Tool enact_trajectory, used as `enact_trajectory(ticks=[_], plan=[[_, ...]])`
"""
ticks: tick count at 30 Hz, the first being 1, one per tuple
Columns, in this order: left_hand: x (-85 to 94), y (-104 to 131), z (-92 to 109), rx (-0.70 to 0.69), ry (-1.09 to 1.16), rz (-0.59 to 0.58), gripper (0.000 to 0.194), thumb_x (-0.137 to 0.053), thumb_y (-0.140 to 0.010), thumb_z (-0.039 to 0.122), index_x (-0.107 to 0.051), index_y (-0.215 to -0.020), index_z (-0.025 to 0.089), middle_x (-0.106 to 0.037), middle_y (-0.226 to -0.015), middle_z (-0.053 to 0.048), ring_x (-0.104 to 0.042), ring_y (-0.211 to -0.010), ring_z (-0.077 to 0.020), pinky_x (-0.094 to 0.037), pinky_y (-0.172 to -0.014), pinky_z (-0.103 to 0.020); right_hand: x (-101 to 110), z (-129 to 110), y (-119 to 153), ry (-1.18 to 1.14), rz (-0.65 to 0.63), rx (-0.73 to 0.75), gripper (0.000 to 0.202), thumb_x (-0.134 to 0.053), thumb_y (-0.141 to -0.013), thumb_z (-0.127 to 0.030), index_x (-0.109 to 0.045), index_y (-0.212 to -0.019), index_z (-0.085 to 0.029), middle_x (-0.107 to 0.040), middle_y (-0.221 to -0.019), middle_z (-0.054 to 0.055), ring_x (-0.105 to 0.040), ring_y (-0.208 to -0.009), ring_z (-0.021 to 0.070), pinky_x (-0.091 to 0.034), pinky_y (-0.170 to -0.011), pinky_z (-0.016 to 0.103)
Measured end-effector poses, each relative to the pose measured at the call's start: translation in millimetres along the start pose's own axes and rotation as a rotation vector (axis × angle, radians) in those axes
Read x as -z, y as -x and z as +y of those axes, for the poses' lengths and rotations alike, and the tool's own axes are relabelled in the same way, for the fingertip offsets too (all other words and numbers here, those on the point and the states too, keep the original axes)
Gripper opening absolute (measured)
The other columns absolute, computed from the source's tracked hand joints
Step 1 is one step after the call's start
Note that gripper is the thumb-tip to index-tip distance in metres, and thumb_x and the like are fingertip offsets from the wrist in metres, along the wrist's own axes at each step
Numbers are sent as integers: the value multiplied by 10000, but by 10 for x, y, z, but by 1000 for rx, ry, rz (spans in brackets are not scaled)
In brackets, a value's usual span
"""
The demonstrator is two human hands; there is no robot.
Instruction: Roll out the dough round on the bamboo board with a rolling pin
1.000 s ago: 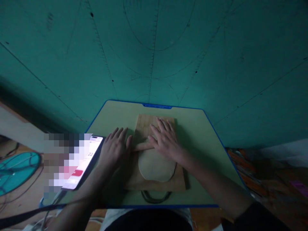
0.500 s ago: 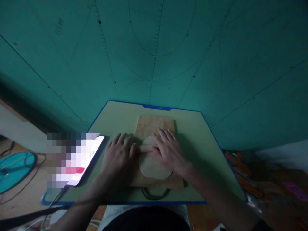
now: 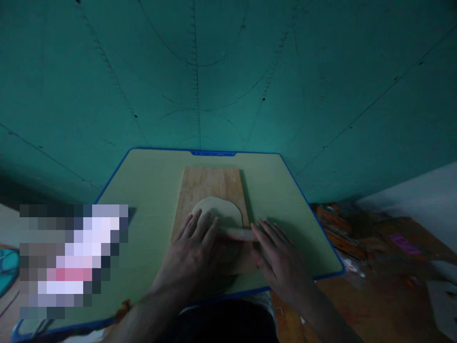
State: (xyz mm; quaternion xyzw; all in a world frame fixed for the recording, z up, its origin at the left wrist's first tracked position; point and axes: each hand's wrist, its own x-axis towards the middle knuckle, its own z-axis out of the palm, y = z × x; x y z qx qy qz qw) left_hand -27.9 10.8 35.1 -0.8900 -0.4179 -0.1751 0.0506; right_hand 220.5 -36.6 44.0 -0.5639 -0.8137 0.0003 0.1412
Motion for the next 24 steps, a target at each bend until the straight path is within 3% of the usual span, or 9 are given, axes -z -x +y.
enact_trajectory(ticks=[4,7,13,18,21,24], plan=[[-23,-51,42,-18,-35,13,506,-440,-1007,402,-521,-1388,79,-597,-1404,-212,-466,-1399,-404,-456,-1115,-562,-43,11,123,25,14,9,578,-407,-1037,-366,-335,-1576,-168,-478,-1555,151,-457,-1429,295,-453,-1131,528],[-23,-151,25,-3,-42,33,580,-425,-1006,494,-517,-1391,69,-567,-1428,-238,-450,-1402,-424,-405,-1136,-602,-59,47,38,37,8,6,634,-406,-1032,-377,-253,-1611,-167,-409,-1600,149,-375,-1482,299,-372,-1189,545],[-119,-637,-165,75,-65,-22,706,-385,-1007,585,-501,-1425,28,-500,-1493,-275,-377,-1452,-444,-301,-1178,-631,-58,354,-520,77,-73,11,667,-378,-1035,-515,-389,-1549,-91,-357,-1607,221,-300,-1514,342,-269,-1224,576],[-279,-954,-373,88,-25,-53,701,-338,-1026,566,-509,-1414,8,-524,-1471,-280,-357,-1469,-427,-287,-1190,-601,-93,584,-984,87,-90,-46,645,-369,-1038,-537,-438,-1529,-126,-311,-1635,196,-256,-1530,337,-192,-1240,587],[-286,-865,-338,85,-19,-7,764,-320,-1015,606,-449,-1445,-13,-481,-1499,-299,-332,-1484,-415,-310,-1179,-599,-84,541,-923,92,-87,-58,644,-369,-1034,-541,-452,-1522,-130,-351,-1621,187,-280,-1522,336,-208,-1243,572],[-209,-590,-178,63,-22,23,782,-347,-1004,618,-382,-1492,8,-443,-1535,-288,-317,-1497,-397,-305,-1194,-579,-59,363,-575,86,-68,-33,655,-383,-1026,-539,-433,-1528,-121,-403,-1595,188,-305,-1514,329,-243,-1240,564]])
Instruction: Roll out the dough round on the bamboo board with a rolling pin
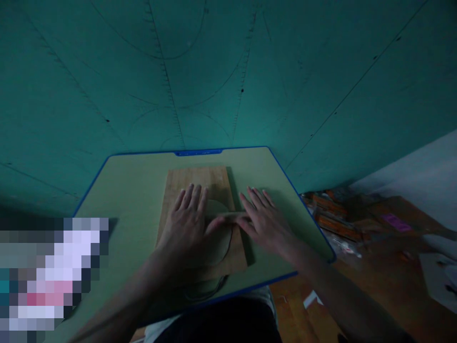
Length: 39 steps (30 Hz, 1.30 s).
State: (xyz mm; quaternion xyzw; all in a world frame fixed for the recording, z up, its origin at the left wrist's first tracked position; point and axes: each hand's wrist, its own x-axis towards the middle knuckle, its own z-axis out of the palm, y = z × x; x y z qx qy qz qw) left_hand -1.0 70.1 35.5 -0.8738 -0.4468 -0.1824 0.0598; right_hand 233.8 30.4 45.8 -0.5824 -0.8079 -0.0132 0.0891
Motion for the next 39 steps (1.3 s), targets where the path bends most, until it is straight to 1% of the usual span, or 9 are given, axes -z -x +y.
enact_trajectory(ticks=[3,6,11,15,18,24,29,33,39], plan=[[115,235,137,-43,1,-18,743,-367,-1002,587,-389,-1484,22,-467,-1524,-272,-342,-1482,-406,-307,-1195,-580,6,-167,374,-10,12,32,700,-412,-1018,-514,-312,-1583,-112,-376,-1611,186,-325,-1503,330,-292,-1224,560],[170,232,176,-36,-22,-75,745,-371,-987,610,-434,-1460,38,-493,-1508,-251,-365,-1462,-426,-312,-1183,-600,2,-207,480,4,6,38,741,-419,-1015,-522,-282,-1587,-70,-349,-1616,217,-346,-1489,353,-323,-1207,559],[72,-162,51,13,-52,-93,793,-359,-980,668,-472,-1450,40,-509,-1495,-251,-344,-1466,-447,-285,-1174,-631,27,11,34,23,-39,18,810,-356,-1004,-644,-321,-1578,-73,-383,-1585,251,-359,-1479,376,-285,-1210,587],[-40,-472,-54,53,-28,-108,646,-352,-1021,575,-550,-1382,77,-562,-1443,-238,-435,-1418,-412,-346,-1144,-594,47,192,-436,35,-116,-66,743,-336,-1026,-613,-354,-1572,-109,-380,-1596,227,-364,-1481,359,-263,-1219,563],[-28,-533,-56,82,-22,-81,566,-333,-1040,506,-597,-1300,78,-608,-1367,-241,-490,-1365,-411,-388,-1103,-587,34,205,-556,36,-136,-131,708,-350,-1036,-576,-377,-1560,-102,-388,-1591,231,-378,-1473,356,-288,-1209,547],[203,-87,186,-48,-16,-66,439,-447,-1002,473,-605,-1232,134,-619,-1356,-192,-496,-1358,-400,-396,-1106,-590,-26,-46,64,27,0,-55,660,-393,-1025,-556,-485,-1486,-94,-510,-1505,224,-471,-1394,358,-368,-1160,546],[219,401,233,-131,3,-17,417,-465,-992,339,-525,-1342,120,-637,-1352,-161,-554,-1294,-336,-415,-1097,-516,-41,-305,588,27,70,-23,670,-436,-1015,-498,-370,-1546,-93,-522,-1486,206,-471,-1350,357,-385,-1118,552],[149,554,165,-120,-20,24,410,-466,-962,246,-514,-1361,161,-671,-1305,-125,-580,-1245,-310,-404,-1076,-517,-17,-446,578,-11,55,-23,660,-388,-1031,-483,-308,-1578,-123,-560,-1428,196,-523,-1249,345,-428,-1031,552],[212,612,61,-54,-86,49,365,-439,-983,231,-530,-1322,129,-692,-1077,-134,-618,-1020,-295,-450,-980,-485,40,-584,344,-66,10,3,655,-343,-1039,-533,-386,-1552,-128,-614,-1322,208,-601,-1061,331,-497,-876,499]])
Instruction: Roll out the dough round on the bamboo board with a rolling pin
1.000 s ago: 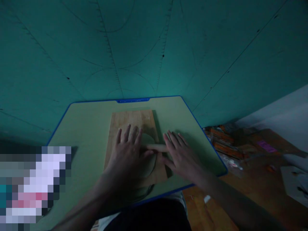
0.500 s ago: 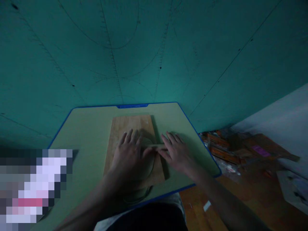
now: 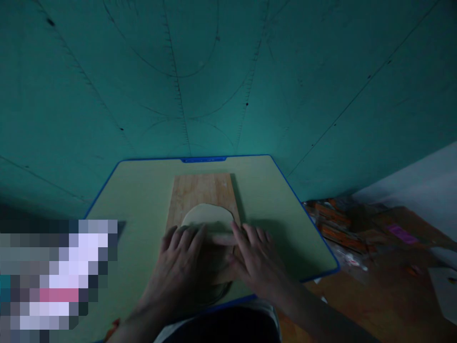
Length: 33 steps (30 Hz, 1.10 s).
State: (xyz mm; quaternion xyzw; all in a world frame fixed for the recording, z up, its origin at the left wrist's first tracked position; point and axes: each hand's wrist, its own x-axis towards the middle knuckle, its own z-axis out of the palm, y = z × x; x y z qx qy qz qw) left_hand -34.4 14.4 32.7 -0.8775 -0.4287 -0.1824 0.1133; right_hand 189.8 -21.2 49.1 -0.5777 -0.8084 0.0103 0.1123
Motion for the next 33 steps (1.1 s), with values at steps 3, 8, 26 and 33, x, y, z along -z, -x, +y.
enact_trajectory(ticks=[3,8,26,33], plan=[[56,82,-122,41,-2,3,381,-421,-1019,328,-533,-1314,113,-672,-1037,-148,-606,-911,-291,-494,-827,-443,7,-34,-83,-40,-31,111,650,-358,-1035,-548,-408,-1541,-143,-524,-1481,195,-561,-1216,345,-483,-968,507],[28,116,-300,101,-55,13,486,-361,-1038,433,-534,-1335,89,-608,-1312,-235,-539,-1241,-398,-460,-969,-539,-52,56,-323,-53,-5,275,735,-383,-1010,-615,-396,-1543,-109,-418,-1587,181,-344,-1476,341,-312,-1204,519],[-39,-649,-529,440,29,-171,422,-398,-1023,433,-648,-1175,128,-674,-1238,-182,-641,-1123,-339,-539,-888,-454,-171,346,-1460,-66,39,70,442,-366,-1053,-362,-638,-1321,-139,-602,-1398,163,-517,-1341,283,-405,-1138,464],[55,-59,-228,188,188,-50,366,-461,-1018,437,-621,-1208,168,-625,-1345,-159,-523,-1300,-347,-489,-1030,-525,31,12,-270,-81,-48,138,594,-391,-1034,-412,-442,-1511,-62,-470,-1551,188,-428,-1441,310,-349,-1207,514]])
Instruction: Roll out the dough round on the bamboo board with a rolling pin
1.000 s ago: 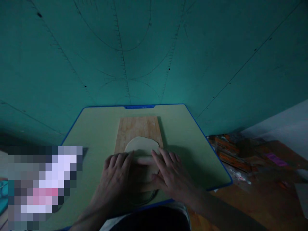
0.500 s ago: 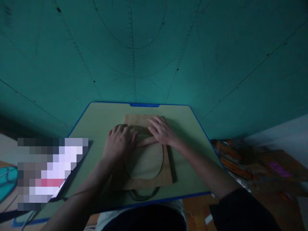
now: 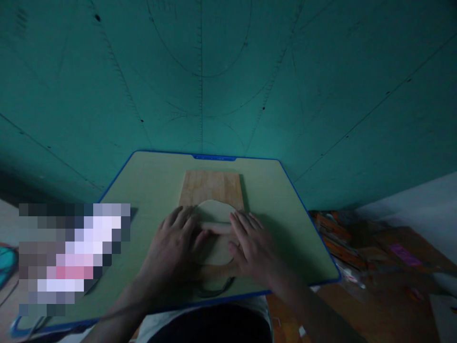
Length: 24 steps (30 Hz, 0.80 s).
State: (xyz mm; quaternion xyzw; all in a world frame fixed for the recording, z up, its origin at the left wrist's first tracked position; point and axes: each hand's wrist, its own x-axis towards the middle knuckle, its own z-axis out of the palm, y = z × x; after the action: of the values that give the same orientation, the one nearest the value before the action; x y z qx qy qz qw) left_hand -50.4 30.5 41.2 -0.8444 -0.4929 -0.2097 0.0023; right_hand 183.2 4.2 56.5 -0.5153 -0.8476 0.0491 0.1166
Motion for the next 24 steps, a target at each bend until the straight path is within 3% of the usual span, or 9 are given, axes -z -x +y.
enact_trajectory(ticks=[3,7,9,12,16,20,24], plan=[[-1,181,-8,-15,95,38,317,-472,-1020,378,-597,-1230,176,-664,-1220,-139,-577,-1171,-313,-543,-945,-491,165,-39,208,-109,-51,13,598,-419,-1034,-430,-399,-1553,-133,-467,-1561,151,-457,-1426,290,-448,-1144,493],[58,301,-78,-4,179,89,268,-468,-1027,349,-594,-1208,197,-662,-1056,-94,-612,-946,-248,-565,-787,-386,297,234,85,-280,22,-53,499,-317,-1069,-405,-489,-1506,-235,-518,-1532,95,-493,-1402,240,-478,-1115,448],[87,372,-131,0,208,110,267,-490,-1017,373,-596,-1198,207,-654,-1036,-81,-609,-926,-237,-558,-757,-357,265,405,-39,-342,40,-125,512,-258,-1078,-425,-575,-1435,-242,-531,-1520,90,-490,-1405,232,-458,-1131,458],[84,516,-218,49,213,124,257,-499,-999,391,-604,-1164,224,-643,-1037,-79,-600,-934,-242,-549,-745,-359,139,562,-173,-399,-47,-169,582,-172,-1082,-446,-623,-1385,-237,-535,-1519,79,-472,-1423,218,-448,-1141,455],[32,635,-289,134,202,140,267,-499,-977,401,-608,-1140,221,-633,-1054,-96,-587,-964,-266,-540,-788,-400,-12,584,-215,-355,-116,-129,592,-134,-1082,-452,-553,-1456,-265,-487,-1560,50,-366,-1492,218,-405,-1173,478],[32,598,-295,137,182,127,272,-510,-969,418,-617,-1132,227,-638,-1033,-86,-594,-953,-264,-542,-780,-395,-95,598,-178,-235,-85,-107,541,-195,-1078,-480,-525,-1474,-314,-346,-1641,40,-247,-1540,274,-315,-1207,575],[66,546,-276,132,179,136,307,-494,-976,438,-629,-1136,214,-641,-1035,-91,-609,-942,-259,-551,-764,-390,-163,648,-131,-150,-106,-94,505,-236,-1082,-443,-416,-1538,-324,-315,-1648,51,-225,-1545,274,-325,-1202,573]])
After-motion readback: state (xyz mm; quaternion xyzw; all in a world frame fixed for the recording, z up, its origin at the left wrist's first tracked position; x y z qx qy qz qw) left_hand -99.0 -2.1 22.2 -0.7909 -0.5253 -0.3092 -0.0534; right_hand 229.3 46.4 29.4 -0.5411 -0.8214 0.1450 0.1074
